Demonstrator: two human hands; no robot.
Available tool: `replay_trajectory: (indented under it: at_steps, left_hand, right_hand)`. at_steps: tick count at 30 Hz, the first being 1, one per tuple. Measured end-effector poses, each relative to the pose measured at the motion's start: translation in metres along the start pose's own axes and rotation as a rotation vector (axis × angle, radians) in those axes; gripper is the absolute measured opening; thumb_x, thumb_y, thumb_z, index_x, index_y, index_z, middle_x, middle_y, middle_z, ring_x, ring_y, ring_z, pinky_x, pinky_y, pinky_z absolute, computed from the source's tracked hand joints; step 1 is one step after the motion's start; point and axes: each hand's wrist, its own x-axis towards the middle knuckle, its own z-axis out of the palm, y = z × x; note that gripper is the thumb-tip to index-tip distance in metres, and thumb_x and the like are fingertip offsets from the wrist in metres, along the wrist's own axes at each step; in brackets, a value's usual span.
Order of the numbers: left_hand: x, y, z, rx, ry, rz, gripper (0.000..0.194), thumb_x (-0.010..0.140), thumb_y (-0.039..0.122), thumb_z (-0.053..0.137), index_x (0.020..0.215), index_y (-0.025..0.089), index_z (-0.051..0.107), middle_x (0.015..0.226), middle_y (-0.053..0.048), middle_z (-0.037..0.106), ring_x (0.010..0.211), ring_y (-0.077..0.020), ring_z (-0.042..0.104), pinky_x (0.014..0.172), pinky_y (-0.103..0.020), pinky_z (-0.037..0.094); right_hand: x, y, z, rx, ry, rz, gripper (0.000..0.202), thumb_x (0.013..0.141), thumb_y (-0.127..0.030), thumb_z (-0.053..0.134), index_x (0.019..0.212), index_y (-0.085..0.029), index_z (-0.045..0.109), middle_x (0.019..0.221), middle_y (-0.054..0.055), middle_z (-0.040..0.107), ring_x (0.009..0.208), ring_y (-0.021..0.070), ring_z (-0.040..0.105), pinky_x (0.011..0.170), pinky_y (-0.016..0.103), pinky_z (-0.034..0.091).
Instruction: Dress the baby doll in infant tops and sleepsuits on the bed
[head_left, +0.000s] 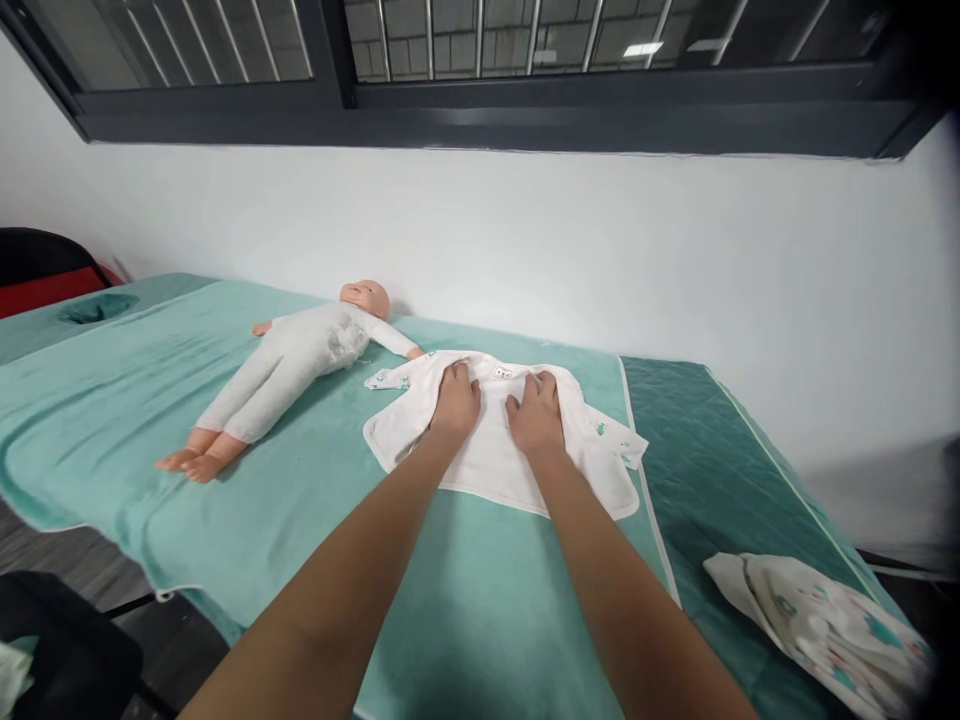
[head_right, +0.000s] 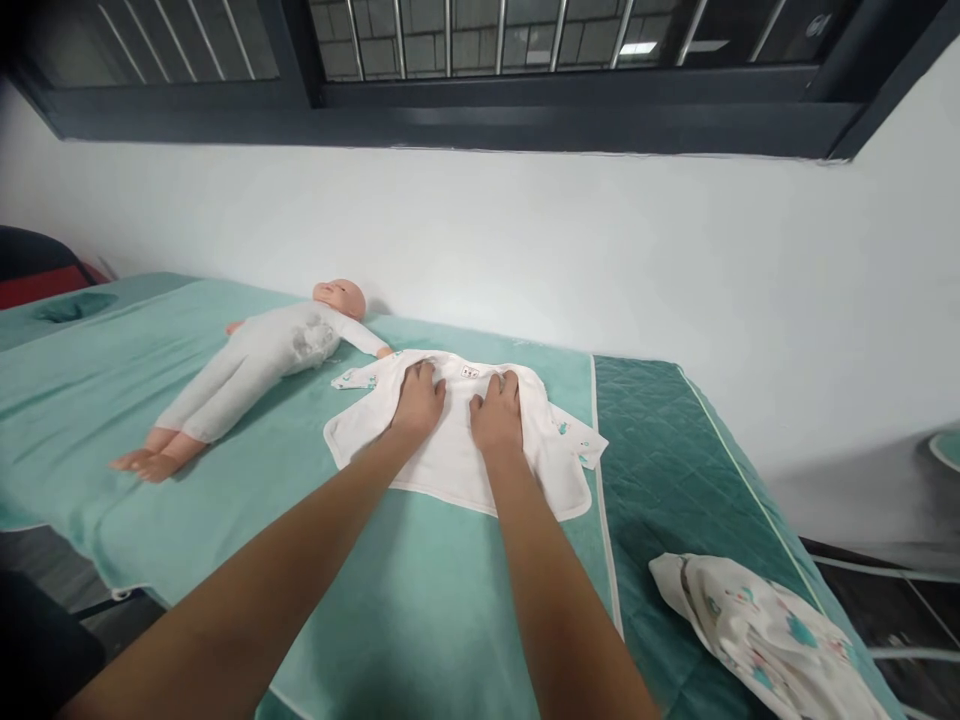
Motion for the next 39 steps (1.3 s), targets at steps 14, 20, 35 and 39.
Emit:
replay_trajectory:
  at_steps: [14,20,35,39]
  left_hand:
    - [0.006,-0.006,0.014,-0.070,-0.174,0.000,0.050,0.099,0.036,0.033,0.139,0.011,0.048,0.146,-0.019,0.048,0.143,-0.0318,0.035,0.121,-0.049,0.018]
    - [0.008,-0.009,0.021,-0.114,-0.292,0.065,0.042,0.092,0.031,0.050,0.131,0.018,0.058,0.153,-0.013,0.042,0.146,-0.0330,0.029,0.123,-0.048,0.014]
    - [-0.035,0.002,-0.035,-0.292,0.013,0.055,0.032,0.099,0.025,0.035,0.115,0.020,0.062,0.118,-0.007,0.068,0.113,-0.0197,0.061,0.102,-0.032,0.044]
    - [-0.052,-0.033,-0.062,-0.491,0.233,-0.113,0.025,0.095,0.027,0.043,0.109,0.022,0.063,0.112,-0.004,0.069,0.103,-0.0177,0.063,0.089,-0.030,0.050]
  right_hand:
    - [-0.001,-0.001,0.002,-0.076,-0.134,-0.225,0.044,0.093,-0.017,0.036,0.133,-0.007,0.052,0.144,0.017,0.048,0.138,0.0259,0.037,0.117,0.040,0.026]
    - [-0.001,-0.004,0.007,-0.069,-0.238,-0.186,0.056,0.098,-0.037,0.037,0.140,-0.001,0.045,0.152,0.021,0.040,0.144,0.0275,0.030,0.119,0.040,0.022]
    - [-0.003,-0.003,0.005,-0.033,-0.267,-0.174,0.058,0.096,-0.040,0.042,0.143,-0.005,0.045,0.156,0.019,0.035,0.147,0.0298,0.025,0.121,0.043,0.021]
    - [-0.007,-0.011,0.001,0.022,-0.298,-0.233,0.057,0.098,-0.042,0.040,0.144,-0.009,0.045,0.156,0.014,0.036,0.146,0.0263,0.029,0.120,0.041,0.023]
